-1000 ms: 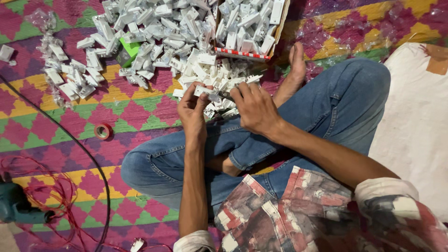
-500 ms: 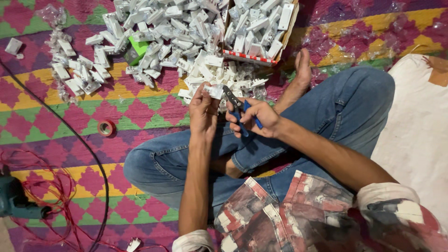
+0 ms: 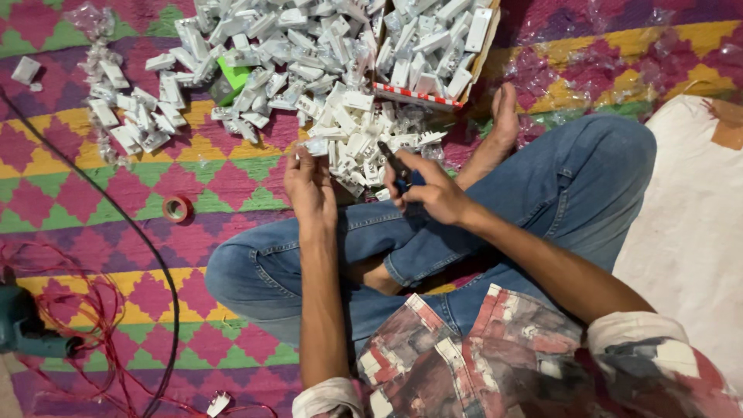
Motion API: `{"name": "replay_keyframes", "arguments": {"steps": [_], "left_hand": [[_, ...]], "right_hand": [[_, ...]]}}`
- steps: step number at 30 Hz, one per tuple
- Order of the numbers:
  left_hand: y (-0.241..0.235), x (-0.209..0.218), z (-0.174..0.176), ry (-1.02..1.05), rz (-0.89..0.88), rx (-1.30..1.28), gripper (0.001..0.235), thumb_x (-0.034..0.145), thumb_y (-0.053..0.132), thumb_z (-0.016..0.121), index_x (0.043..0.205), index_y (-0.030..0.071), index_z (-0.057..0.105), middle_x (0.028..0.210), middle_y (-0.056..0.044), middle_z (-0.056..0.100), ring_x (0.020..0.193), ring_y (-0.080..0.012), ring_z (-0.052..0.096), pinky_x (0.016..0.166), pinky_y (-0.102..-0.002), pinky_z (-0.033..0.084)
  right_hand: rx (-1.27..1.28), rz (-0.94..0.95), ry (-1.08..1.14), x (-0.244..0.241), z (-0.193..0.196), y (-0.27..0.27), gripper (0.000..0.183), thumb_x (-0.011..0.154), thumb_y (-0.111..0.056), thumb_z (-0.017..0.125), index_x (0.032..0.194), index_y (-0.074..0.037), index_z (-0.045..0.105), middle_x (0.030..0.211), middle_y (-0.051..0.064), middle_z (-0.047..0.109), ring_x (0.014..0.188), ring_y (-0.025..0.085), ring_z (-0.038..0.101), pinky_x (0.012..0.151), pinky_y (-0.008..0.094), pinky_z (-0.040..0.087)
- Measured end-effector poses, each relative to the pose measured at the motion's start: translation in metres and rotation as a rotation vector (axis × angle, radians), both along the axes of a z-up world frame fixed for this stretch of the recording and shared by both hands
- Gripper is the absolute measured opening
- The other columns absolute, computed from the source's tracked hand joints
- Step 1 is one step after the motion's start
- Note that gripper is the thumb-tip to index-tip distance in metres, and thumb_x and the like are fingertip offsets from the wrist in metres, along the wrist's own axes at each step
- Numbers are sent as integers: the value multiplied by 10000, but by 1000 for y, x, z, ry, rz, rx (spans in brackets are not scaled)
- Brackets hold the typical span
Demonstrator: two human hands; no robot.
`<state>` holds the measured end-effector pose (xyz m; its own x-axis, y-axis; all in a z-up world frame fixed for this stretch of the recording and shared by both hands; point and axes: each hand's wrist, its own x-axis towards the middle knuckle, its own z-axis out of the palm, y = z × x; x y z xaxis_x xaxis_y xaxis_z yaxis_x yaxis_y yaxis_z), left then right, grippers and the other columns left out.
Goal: The person sits on a patterned mat and uses a screwdriver to assemble small white plastic electrical components. They pick up a component, insert a screw, and tighten it with the screwdriver, repeating this process for multiple units.
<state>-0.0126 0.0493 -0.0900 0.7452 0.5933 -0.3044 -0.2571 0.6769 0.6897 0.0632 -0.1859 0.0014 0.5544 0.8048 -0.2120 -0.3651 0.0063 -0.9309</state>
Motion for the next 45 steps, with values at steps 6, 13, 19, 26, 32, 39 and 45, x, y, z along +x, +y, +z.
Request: {"name": "replay_keyframes", "arguments": {"steps": [6,13,19,26,32,39,45], "left_hand": [[-8,2,10,83,-15,83,261,1020,155,644,1230,6,602,1145,-90,699,1025,-187,698,941,-355,592],[-10,3,11,132,-22,98,282,1025,159,668,1247,-2,600,1117,-85,693,988,-175,697,904,-337,599],[-10,4,7,166,-25,92,318,1010,164,674,1260,-10,584,1102,-94,702,977,-180,702,897,-338,604],[-13,5,17,200,-35,93,339,991,164,685,1266,-8,585,1083,-98,709,959,-179,703,875,-330,604],[-22,7,34,232,-131,205,328,984,122,731,1247,-22,598,1052,-108,683,934,-180,696,892,-336,618],[-40,9,49,117,-258,374,265,944,33,732,1155,-1,577,1145,-111,696,962,-161,701,845,-341,622],[-41,8,51,90,-263,382,267,938,-13,751,1154,-5,595,1136,-115,703,981,-160,697,871,-325,608]], "right_hand": [[-62,-215,154,10,-37,0,439,714,56,466,1141,-8,544,1107,153,711,1076,190,671,969,248,502],[-140,-218,574,15,-61,-7,680,666,105,406,1332,4,492,1350,238,655,1175,288,647,947,300,535],[-17,-281,801,18,-53,-3,795,657,196,351,1433,30,391,1431,287,555,1379,381,538,1078,441,454],[12,-244,852,18,-34,-2,785,676,201,321,1438,22,380,1462,284,521,1395,437,500,1088,547,426],[-402,-55,19,3,-26,6,716,820,85,475,1515,-61,387,1451,174,561,1369,337,554,1123,460,436],[-295,-134,-923,-6,-22,-3,808,750,164,485,1538,86,322,1547,319,418,1472,480,396,1247,499,341],[-522,-66,-932,-6,-3,4,854,624,165,552,1455,76,377,1588,300,300,1493,574,207,1149,534,363]]}}
